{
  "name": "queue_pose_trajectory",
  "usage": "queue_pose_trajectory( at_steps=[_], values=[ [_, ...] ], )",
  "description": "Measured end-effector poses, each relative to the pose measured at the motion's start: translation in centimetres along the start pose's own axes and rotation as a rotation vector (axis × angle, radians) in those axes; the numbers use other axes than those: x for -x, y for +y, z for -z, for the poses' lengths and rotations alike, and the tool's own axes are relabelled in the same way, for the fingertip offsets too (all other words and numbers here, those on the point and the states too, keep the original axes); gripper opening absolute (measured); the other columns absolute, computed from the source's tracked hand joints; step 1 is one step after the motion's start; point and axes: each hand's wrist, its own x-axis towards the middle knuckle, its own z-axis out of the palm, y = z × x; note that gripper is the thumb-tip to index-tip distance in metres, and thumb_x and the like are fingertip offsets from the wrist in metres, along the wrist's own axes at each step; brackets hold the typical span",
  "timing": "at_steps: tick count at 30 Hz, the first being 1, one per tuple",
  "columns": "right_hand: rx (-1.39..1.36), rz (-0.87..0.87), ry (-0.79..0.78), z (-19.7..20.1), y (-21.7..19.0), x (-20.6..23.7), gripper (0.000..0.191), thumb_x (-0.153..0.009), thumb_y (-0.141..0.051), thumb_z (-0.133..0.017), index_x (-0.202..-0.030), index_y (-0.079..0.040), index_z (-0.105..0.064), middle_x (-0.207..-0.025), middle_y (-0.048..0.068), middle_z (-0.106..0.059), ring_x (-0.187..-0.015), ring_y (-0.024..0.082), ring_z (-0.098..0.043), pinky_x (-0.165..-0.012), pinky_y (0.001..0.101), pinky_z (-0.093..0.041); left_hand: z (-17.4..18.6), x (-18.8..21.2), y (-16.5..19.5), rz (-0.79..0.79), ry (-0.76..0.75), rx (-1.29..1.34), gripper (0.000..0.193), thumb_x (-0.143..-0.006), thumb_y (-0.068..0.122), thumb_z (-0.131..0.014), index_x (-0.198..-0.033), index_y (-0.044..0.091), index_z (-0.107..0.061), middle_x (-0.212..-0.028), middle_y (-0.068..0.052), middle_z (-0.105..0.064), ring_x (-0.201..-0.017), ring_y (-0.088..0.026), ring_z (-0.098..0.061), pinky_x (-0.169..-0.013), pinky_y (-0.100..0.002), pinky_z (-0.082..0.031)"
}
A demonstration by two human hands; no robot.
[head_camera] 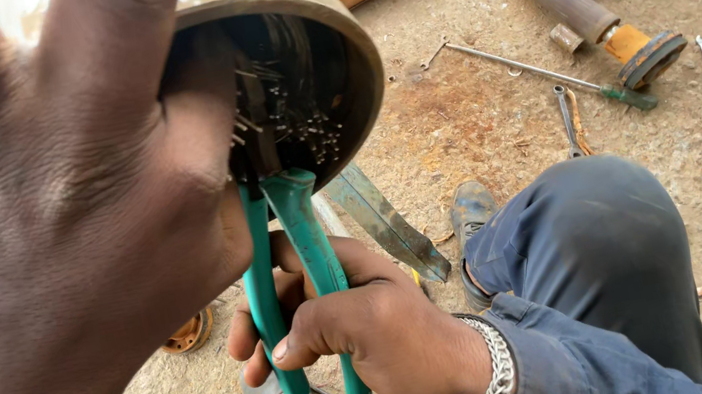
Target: The person uses pliers to cut multiple wires protruding from the open end of a large metal cylinder. They repeatedly grasp bundles of wires and snip them close to the cylinder's rim, working methodically around the opening.
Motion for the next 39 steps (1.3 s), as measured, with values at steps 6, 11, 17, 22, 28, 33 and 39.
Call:
queue_pose_trajectory(
  at_steps=[6,11,17,22,28,33,39],
  values=[
    [-0.231,-0.061,0.038,-0.9,0.2,-0.6,0.032,-0.091,-0.013,-0.059,-0.116,0.006,-0.062,-0.103,0.016,-0.072,-0.091,0.024,-0.069,-0.084,0.0372,-0.056,0.2,-0.6,-0.6,-0.002,-0.003,-0.018,0.029,-0.101,0.033,-0.066,-0.106,0.007,-0.079,-0.172,-0.003,-0.029,-0.147,-0.036,-0.026,-0.071,-0.033,-0.053],
    [-0.339,-0.003,0.065,-2.3,2.0,-1.4,0.04,-0.104,-0.041,-0.06,-0.099,-0.001,-0.057,-0.076,0.005,-0.054,-0.065,0.014,-0.054,-0.06,0.0307,-0.047,1.8,-1.2,-0.5,0.013,-0.036,0.045,0.022,-0.087,0.023,-0.074,-0.102,0.007,-0.079,-0.17,-0.005,-0.038,-0.143,-0.041,-0.032,-0.065,-0.041,-0.052],
    [-0.269,-0.004,-0.037,-2.2,4.2,-1.9,0.043,-0.103,-0.048,-0.061,-0.092,-0.009,-0.049,-0.067,-0.001,-0.044,-0.056,0.01,-0.045,-0.048,0.0269,-0.04,1.7,-1.5,-0.6,0.034,0.006,0.142,0.018,-0.088,0.02,-0.069,-0.097,0.006,-0.076,-0.168,-0.008,-0.04,-0.145,-0.044,-0.03,-0.08,-0.054,-0.042],
    [-0.131,-0.062,-0.09,1.4,7.7,2.0,0.04,-0.101,-0.045,-0.064,-0.099,-0.007,-0.051,-0.076,-0.001,-0.05,-0.065,0.01,-0.052,-0.057,0.0283,-0.047,-2.7,2.3,-0.7,0.059,0.019,0.154,0.02,-0.095,0.022,-0.062,-0.094,0.006,-0.073,-0.169,-0.01,-0.036,-0.149,-0.044,-0.026,-0.096,-0.06,-0.032],
    [-0.031,-0.04,0.133,7.2,10.5,7.4,0.045,-0.082,-0.038,-0.07,-0.115,-0.009,-0.058,-0.08,0.004,-0.056,-0.069,0.012,-0.058,-0.055,0.0305,-0.052,0.9,-1.1,1.8,0.262,0.149,0.256,0.024,-0.099,0.025,-0.057,-0.097,0.006,-0.071,-0.162,-0.015,-0.035,-0.146,-0.044,-0.027,-0.109,-0.065,-0.026],
    [-0.261,-0.019,0.103,10.8,11.0,7.8,0.044,-0.093,-0.039,-0.069,-0.106,0.001,-0.054,-0.077,0.008,-0.051,-0.069,0.017,-0.056,-0.062,0.0334,-0.05,7.8,-4.2,7.9,0.917,0.291,1.198,0.039,-0.093,0.02,-0.058,-0.13,0.009,-0.055,-0.104,-0.013,-0.068,-0.075,-0.014,-0.059,-0.065,-0.03,-0.051],
    [-0.265,-0.109,0.15,11.4,12.1,7.6,0.044,-0.093,-0.04,-0.067,-0.103,0.001,-0.054,-0.075,0.007,-0.05,-0.066,0.018,-0.055,-0.062,0.0349,-0.05,0.4,-0.8,10.1,0.875,0.273,2.678,0.061,-0.087,0.004,-0.054,-0.145,0.0,-0.033,-0.086,-0.019,-0.066,-0.049,-0.015,-0.053,-0.041,-0.027,-0.044]
  ],
)
